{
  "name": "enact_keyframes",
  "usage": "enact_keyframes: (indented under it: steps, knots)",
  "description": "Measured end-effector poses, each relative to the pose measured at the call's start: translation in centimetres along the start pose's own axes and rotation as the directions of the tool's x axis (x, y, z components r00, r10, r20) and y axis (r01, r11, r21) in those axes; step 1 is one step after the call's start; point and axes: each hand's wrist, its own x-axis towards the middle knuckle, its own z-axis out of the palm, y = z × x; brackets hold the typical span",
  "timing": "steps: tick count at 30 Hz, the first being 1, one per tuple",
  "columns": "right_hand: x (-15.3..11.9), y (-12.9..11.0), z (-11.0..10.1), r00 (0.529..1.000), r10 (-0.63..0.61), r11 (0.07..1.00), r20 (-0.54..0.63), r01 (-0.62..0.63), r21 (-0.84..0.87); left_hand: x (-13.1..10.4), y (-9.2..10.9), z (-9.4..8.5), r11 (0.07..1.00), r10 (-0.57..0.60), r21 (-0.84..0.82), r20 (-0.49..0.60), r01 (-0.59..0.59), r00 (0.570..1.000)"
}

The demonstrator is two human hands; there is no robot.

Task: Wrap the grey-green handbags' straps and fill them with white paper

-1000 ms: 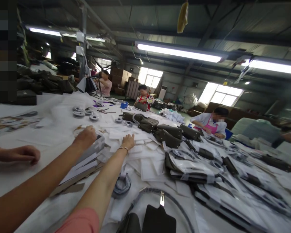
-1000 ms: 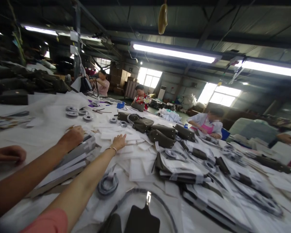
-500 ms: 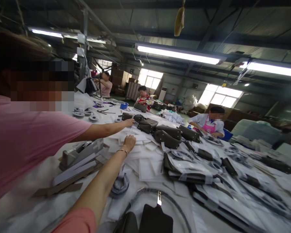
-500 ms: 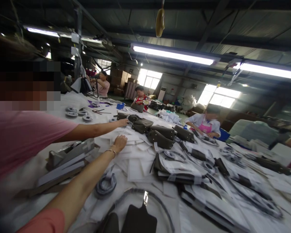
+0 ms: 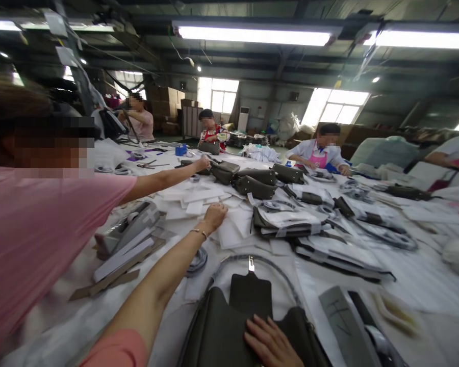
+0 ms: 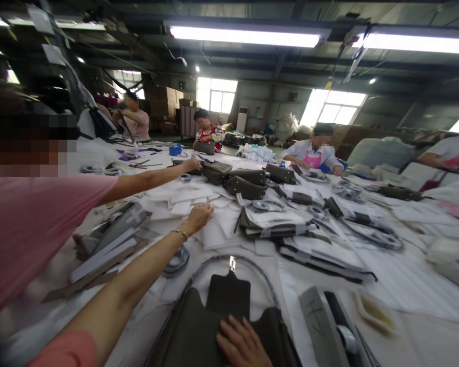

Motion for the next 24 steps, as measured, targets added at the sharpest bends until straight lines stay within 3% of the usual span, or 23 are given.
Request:
enact_keyframes:
  steps: [6,11,14,19,22,24]
  knots:
    - [1.6,-1.5,-3.3,0.992,0.072,0.994,0.108,-0.081,0.080,-0.6,2.7,-0.1,0.976,0.216,-0.041,0.015,-0.216,0.976]
    - [1.4,-1.8,-3.2,0.987,0.093,0.986,0.128,-0.109,0.123,-0.4,5.5,0.7,0.947,0.319,-0.068,0.062,-0.315,0.946]
    - [1.2,-1.7,-2.8,0.988,0.103,0.983,0.116,-0.118,0.137,0.5,6.0,0.4,0.965,0.259,-0.067,0.059,-0.255,0.964]
    - [1.7,-2.3,-3.7,0.980,0.127,0.981,0.156,-0.148,0.129,1.5,5.9,-0.4,0.997,0.045,-0.066,0.058,-0.041,0.997]
    - [2.1,-2.9,-4.7,0.976,0.154,0.972,0.151,-0.177,0.156,0.6,5.6,-0.6,0.994,-0.086,-0.062,0.112,0.093,0.990]
    - [2.1,-3.2,-5.0,0.973,0.177,0.963,0.151,-0.203,0.179,-0.7,5.5,-0.7,0.991,-0.114,-0.055,0.164,0.124,0.980]
